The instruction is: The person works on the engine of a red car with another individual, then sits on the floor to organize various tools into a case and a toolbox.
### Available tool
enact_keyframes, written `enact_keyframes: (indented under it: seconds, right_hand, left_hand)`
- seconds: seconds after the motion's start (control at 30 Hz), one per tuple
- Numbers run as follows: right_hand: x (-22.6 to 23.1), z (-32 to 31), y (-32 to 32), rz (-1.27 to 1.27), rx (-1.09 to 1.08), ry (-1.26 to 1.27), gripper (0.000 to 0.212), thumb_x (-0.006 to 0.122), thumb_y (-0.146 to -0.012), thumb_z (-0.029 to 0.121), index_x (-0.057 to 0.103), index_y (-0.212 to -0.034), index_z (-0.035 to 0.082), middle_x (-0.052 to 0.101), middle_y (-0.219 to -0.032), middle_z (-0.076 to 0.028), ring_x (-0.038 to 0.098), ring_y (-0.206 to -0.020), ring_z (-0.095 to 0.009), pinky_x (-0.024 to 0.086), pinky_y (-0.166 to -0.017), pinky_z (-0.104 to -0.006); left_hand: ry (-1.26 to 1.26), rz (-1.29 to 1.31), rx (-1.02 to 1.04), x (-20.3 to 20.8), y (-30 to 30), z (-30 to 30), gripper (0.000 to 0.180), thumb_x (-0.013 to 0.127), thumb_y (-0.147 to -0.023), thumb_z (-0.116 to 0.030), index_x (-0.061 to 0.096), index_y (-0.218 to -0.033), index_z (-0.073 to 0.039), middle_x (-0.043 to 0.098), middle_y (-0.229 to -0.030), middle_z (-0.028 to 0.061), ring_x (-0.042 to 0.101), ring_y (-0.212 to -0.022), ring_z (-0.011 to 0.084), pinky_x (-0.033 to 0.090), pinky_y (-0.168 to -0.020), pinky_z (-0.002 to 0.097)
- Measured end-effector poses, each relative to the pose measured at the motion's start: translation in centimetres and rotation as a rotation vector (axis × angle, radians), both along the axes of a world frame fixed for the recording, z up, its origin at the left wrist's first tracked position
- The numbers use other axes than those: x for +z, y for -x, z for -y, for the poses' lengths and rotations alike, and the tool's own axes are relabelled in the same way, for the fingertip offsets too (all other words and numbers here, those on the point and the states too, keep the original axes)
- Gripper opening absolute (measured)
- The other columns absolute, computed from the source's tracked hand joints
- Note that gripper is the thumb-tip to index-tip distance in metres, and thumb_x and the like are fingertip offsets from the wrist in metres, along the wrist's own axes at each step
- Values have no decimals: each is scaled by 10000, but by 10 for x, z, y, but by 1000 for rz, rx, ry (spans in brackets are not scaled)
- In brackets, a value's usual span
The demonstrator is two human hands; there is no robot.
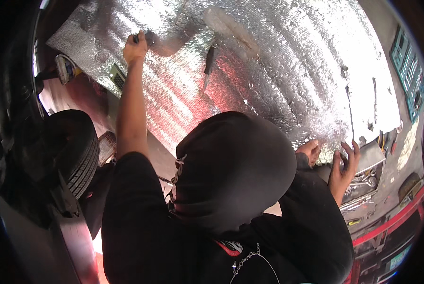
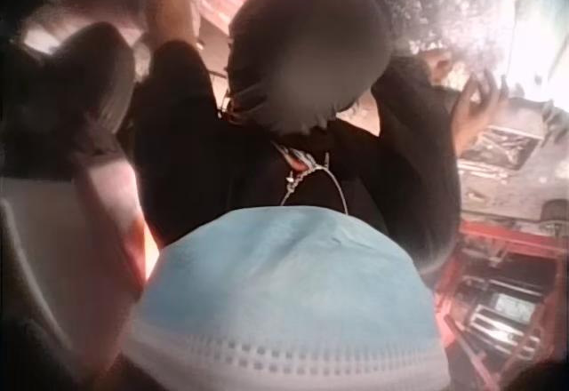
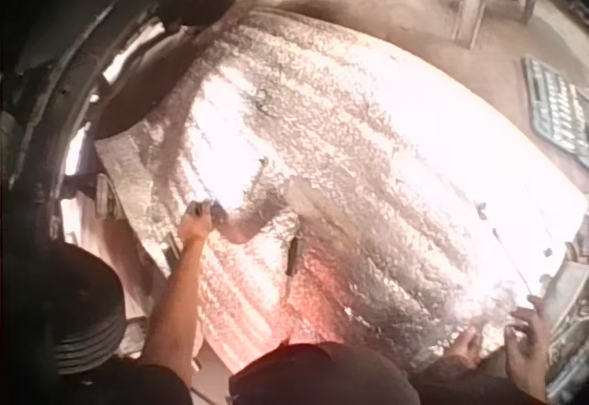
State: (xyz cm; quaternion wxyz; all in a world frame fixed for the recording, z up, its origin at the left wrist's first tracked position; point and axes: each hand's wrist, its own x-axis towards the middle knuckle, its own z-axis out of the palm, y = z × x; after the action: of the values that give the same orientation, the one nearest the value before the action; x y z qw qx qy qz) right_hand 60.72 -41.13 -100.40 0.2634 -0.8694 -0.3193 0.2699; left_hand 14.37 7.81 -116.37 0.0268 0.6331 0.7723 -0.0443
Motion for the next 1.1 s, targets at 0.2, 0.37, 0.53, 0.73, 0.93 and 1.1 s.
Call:
enact_keyframes:
  seconds: [0.2, 0.37, 0.53, 0.73, 0.93, 1.1]
  right_hand:
    - [-7, -7, 10, -36, 65, 0, 211, 638, -891, 17, 631, -1102, 13, 522, -1321, -167, 540, -1190, -289, 487, -902, -362]
    - [-39, -28, 24, -261, 49, -167, 249, 627, -863, -14, 642, -1112, -6, 593, -1228, -165, 635, -1059, -248, 527, -870, -340]
    - [-58, -68, 36, -292, 319, -399, 257, 677, -837, 88, 624, -1083, 32, 630, -1064, -172, 626, -975, -351, 517, -847, -425]
    - [-59, -70, 47, -338, 469, -284, 218, 627, -827, 149, 635, -1031, 74, 627, -981, -112, 621, -968, -321, 524, -793, -448]
    - [-62, -41, 33, -326, 319, -283, 222, 623, -843, 154, 631, -1048, 68, 630, -983, -122, 618, -973, -327, 512, -802, -452]
    - [-62, -37, 11, -194, 209, -246, 247, 641, -856, 172, 631, -1083, 73, 641, -1027, -135, 625, -976, -340, 511, -838, -452]
  left_hand:
    - [105, 170, -348, 1, -95, 10, 568, 536, -845, -698, 665, -1077, -197, 722, -971, 131, 669, -974, 372, 529, -820, 438]
    - [93, 221, -583, 2, -114, 0, 547, 578, -873, -610, 667, -1010, -89, 702, -887, 168, 669, -827, 351, 517, -746, 411]
    - [428, 453, -859, 11, -107, 54, 262, 674, -889, -240, 648, -968, 8, 664, -830, 167, 620, -734, 287, 482, -691, 392]
    - [516, 506, -598, 28, -106, 205, 277, 663, -912, -282, 593, -873, -17, 604, -690, 127, 581, -605, 294, 436, -582, 411]
    - [346, 159, -528, 7, -104, 213, 351, 593, -935, -408, 598, -969, -59, 676, -808, 172, 679, -778, 364, 497, -676, 463]
    - [304, 147, -477, 5, -91, 199, 368, 589, -934, -423, 598, -990, -60, 680, -833, 179, 681, -810, 366, 498, -689, 468]
